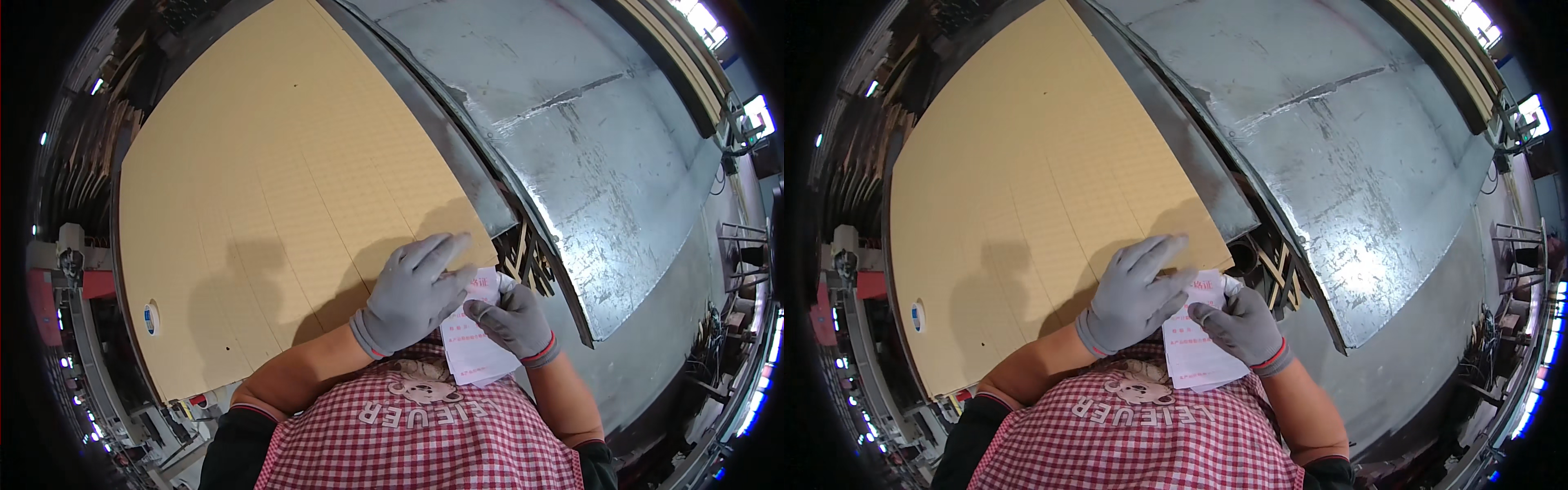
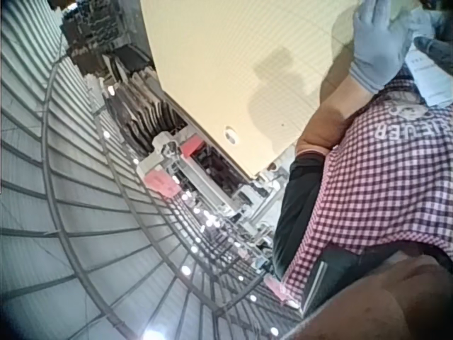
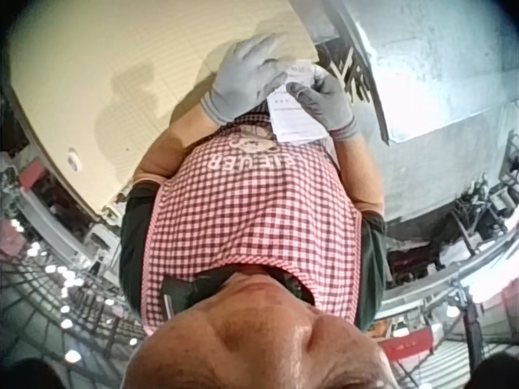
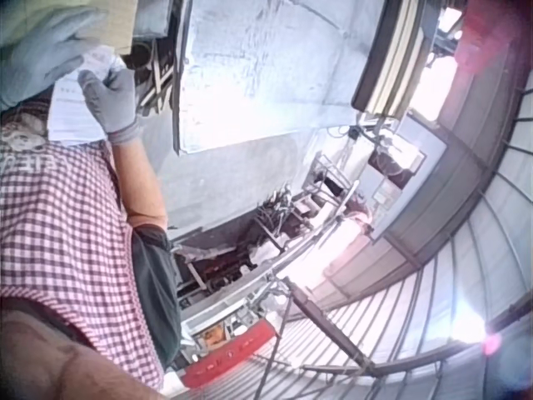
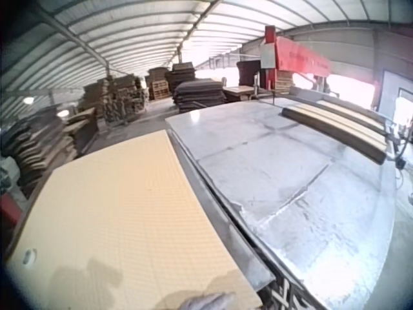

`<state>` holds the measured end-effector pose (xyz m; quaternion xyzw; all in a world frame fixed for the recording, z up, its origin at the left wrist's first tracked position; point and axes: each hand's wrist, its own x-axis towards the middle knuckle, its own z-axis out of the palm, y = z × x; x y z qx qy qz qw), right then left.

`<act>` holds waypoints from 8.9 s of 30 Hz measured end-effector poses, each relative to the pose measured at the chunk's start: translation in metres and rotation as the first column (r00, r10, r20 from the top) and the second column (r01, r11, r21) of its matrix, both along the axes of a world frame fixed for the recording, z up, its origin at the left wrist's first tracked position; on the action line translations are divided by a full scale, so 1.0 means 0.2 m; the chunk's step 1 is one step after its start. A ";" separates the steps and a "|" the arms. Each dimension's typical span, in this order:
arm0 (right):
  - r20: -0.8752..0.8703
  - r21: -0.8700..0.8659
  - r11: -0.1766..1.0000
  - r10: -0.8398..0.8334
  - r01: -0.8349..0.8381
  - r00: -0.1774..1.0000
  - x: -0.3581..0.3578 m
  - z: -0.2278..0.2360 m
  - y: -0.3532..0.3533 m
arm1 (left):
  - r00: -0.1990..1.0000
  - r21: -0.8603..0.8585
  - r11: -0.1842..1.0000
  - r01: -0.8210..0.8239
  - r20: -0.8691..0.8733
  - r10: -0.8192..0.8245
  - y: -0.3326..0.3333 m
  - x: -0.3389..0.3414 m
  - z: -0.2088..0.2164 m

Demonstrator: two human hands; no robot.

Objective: The recorder prepares and packs large cardboard sheets or boards by applying labels and taping them together in a factory or warehouse setting.

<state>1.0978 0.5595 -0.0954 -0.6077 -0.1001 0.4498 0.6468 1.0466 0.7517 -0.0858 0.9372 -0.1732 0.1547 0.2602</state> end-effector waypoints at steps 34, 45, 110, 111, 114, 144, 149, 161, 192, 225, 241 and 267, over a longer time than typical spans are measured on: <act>-0.024 -0.130 0.985 0.115 -0.118 0.993 -0.36 0.06 0.08 | 0.963 0.031 0.963 -0.267 0.025 0.267 0.12 -0.34 -0.01; -0.053 -0.068 0.990 0.123 -0.127 0.991 -0.52 0.07 0.20 | 0.939 -0.104 0.939 -0.328 0.073 0.336 0.37 -0.49 -0.08; 0.208 -0.154 0.895 0.443 -0.418 0.872 -0.99 -0.01 0.60 | 0.884 -0.073 0.884 -0.462 -0.114 0.453 0.53 -1.39 0.03; 0.100 -0.136 0.891 0.447 -0.433 0.889 -1.02 0.02 0.63 | 0.856 -0.018 0.858 -0.513 -0.092 0.509 0.51 -1.43 0.02; 0.146 -0.076 0.913 0.409 -0.402 0.901 -1.12 -0.02 0.69 | 0.845 -0.035 0.844 -0.535 -0.044 0.533 0.55 -1.54 0.01; -0.088 0.187 0.982 0.008 0.009 0.996 -1.98 0.02 1.04 | 0.877 -0.099 0.872 -0.480 -0.081 0.474 1.66 -1.95 -0.11; 0.145 -0.056 0.983 0.181 -0.174 0.973 -1.96 0.08 1.15 | 0.977 -0.208 0.968 -0.137 0.135 0.167 1.45 -2.11 -0.01; 0.062 -0.102 0.939 0.334 -0.327 0.940 -2.08 0.07 1.21 | 0.806 -0.200 0.788 -0.583 -0.263 0.530 1.83 -2.35 -0.12; 0.356 -0.226 0.748 0.659 -0.624 0.662 -2.30 0.06 1.41 | 0.877 -0.169 0.882 -0.439 -0.292 0.381 1.27 -2.81 0.17; 0.087 -0.118 0.978 0.182 -0.171 0.979 -3.32 0.03 2.12 | 0.827 -0.286 0.819 -0.498 -0.442 0.349 2.78 -3.41 -0.05; 0.032 -0.085 0.976 0.206 -0.202 0.978 -3.31 0.02 2.17 | 0.823 -0.256 0.803 -0.539 -0.365 0.436 2.75 -3.43 -0.11; 0.086 -0.078 0.989 0.136 -0.129 0.987 -3.33 -0.01 2.07 | 0.791 -0.412 0.704 -0.578 -0.496 0.359 2.87 -3.45 -0.03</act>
